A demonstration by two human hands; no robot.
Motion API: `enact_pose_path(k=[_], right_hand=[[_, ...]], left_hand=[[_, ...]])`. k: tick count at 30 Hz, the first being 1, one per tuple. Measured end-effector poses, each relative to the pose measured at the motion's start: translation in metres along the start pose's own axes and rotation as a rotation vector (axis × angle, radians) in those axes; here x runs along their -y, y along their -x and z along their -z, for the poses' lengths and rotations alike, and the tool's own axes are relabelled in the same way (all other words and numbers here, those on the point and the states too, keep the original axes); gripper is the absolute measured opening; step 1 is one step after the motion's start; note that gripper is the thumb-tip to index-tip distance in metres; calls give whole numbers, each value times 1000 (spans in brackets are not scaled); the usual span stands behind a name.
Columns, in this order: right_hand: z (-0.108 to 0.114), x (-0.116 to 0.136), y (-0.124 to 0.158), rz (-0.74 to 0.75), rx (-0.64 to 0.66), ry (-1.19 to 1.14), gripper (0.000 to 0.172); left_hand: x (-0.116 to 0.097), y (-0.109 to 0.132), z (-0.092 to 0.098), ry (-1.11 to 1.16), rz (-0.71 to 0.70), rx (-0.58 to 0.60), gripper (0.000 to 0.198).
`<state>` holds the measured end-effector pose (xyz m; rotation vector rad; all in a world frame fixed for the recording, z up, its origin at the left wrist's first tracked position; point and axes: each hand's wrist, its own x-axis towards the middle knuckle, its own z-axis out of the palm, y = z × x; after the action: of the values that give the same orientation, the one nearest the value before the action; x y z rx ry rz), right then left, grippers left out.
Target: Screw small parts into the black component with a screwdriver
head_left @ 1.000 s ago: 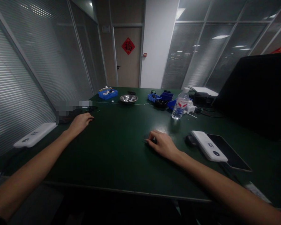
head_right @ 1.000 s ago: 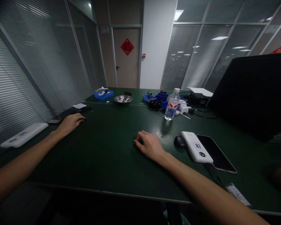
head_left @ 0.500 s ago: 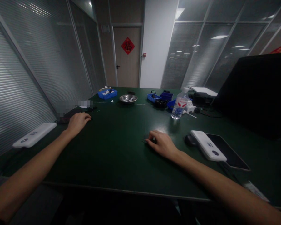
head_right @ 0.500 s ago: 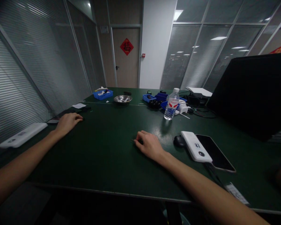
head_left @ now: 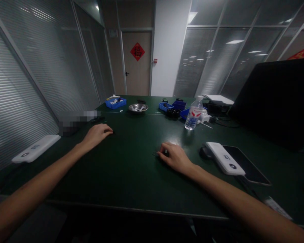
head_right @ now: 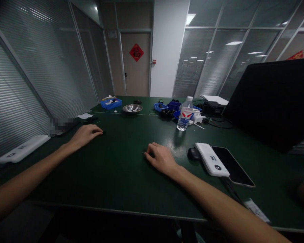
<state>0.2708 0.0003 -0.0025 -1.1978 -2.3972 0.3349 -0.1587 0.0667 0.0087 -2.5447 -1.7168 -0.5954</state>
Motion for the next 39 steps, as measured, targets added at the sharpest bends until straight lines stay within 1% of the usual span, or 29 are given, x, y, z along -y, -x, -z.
enact_pose_path(k=[3,5,7,9,12,16,18,20,24,30,32,36,39], right_hand=[[1,3,0,10,-16,-33,13],[2,5,0,14,-24,-55,13],[1,7,0,21,-28,-64,13],[0,9,0,35,-25,-59,12],[-1,11,1,46,-21,-42,11],[0,15,1,48,-1,-33,11],[0,17,1,53,8,-32,10],[1,20,2,62,10,-25,10],[-1,21,3,76,8,-34,10],[-2,19,3,63,-31,-180,11],[-2,21,3,65,-19,-178,11],[-2,27,4,93,39,-88,9],[-5,29,4,117,43,-72,9]], left_hand=[[-77,-3,-7,187,-235,91,26],[-121,-1,-15,251,-372,162,21],[-150,1,-22,317,-428,197,17],[-164,3,-27,384,-430,214,14],[-166,4,-32,480,-378,218,15],[-166,6,-34,556,-251,232,31],[-168,7,-35,592,-229,260,29],[-171,9,-36,632,-238,272,24],[-176,12,-38,662,-258,240,21],[-177,14,-42,766,-228,169,19],[-177,14,-44,761,-233,165,18],[-176,14,-47,683,-317,172,20],[-177,16,-47,670,-368,173,20]])
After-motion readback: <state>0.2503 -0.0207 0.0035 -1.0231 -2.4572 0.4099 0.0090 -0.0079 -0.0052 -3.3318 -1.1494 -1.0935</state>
